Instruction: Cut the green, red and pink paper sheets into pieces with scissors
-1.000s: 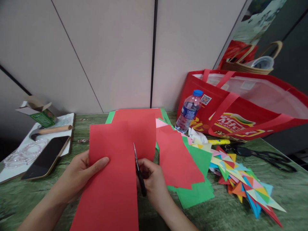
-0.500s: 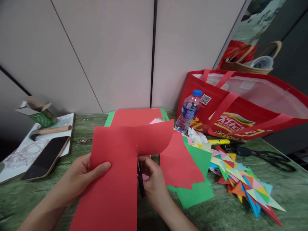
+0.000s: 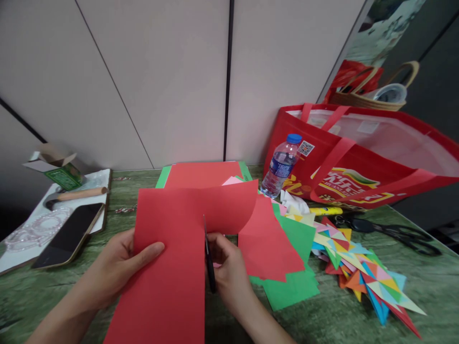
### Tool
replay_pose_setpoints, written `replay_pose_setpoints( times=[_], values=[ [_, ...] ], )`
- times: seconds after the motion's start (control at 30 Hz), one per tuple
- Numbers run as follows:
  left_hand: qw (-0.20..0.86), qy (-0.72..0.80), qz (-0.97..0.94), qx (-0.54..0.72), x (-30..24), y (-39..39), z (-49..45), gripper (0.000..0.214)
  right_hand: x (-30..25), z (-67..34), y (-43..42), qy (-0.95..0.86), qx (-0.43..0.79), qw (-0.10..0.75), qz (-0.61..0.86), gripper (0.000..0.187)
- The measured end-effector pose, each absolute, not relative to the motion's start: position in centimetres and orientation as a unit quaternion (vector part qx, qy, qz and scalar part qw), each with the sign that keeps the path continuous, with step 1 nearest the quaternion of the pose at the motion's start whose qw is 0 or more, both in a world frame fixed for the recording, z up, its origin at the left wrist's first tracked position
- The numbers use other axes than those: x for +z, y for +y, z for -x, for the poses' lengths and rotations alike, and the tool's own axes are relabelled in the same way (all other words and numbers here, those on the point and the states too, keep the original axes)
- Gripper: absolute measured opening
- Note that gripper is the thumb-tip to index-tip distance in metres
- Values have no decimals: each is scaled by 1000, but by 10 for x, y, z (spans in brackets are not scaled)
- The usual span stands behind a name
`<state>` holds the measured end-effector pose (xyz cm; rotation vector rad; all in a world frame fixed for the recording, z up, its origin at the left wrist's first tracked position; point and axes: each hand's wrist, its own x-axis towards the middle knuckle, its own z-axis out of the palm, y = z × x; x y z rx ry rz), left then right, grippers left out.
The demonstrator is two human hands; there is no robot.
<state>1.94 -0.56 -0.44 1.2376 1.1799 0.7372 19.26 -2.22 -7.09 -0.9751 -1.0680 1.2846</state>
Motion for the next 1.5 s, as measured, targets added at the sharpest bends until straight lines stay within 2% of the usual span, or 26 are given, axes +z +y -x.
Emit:
replay_pose_setpoints(
  times=[0.6, 0.83, 1.07, 1.3, 1.5],
  values=[
    [602, 509, -534, 306, -8, -5, -19, 22, -72, -192, -20, -435, 534, 589, 423, 11],
    [602, 506, -536, 307, -7, -7, -19, 19, -72, -195, -20, -434, 537, 578, 436, 18],
    [601, 497, -542, 314, -9, -6, -17, 20, -75, -196, -22, -472, 512, 565, 442, 10],
    [627, 479, -470, 395, -13, -4, -16, 20, -83, -196, -24, -530, 475, 540, 449, 29],
    [640, 507, -484, 316, -10, -6, -18, 24, -76, -194, -24, -509, 521, 548, 412, 24]
  ],
)
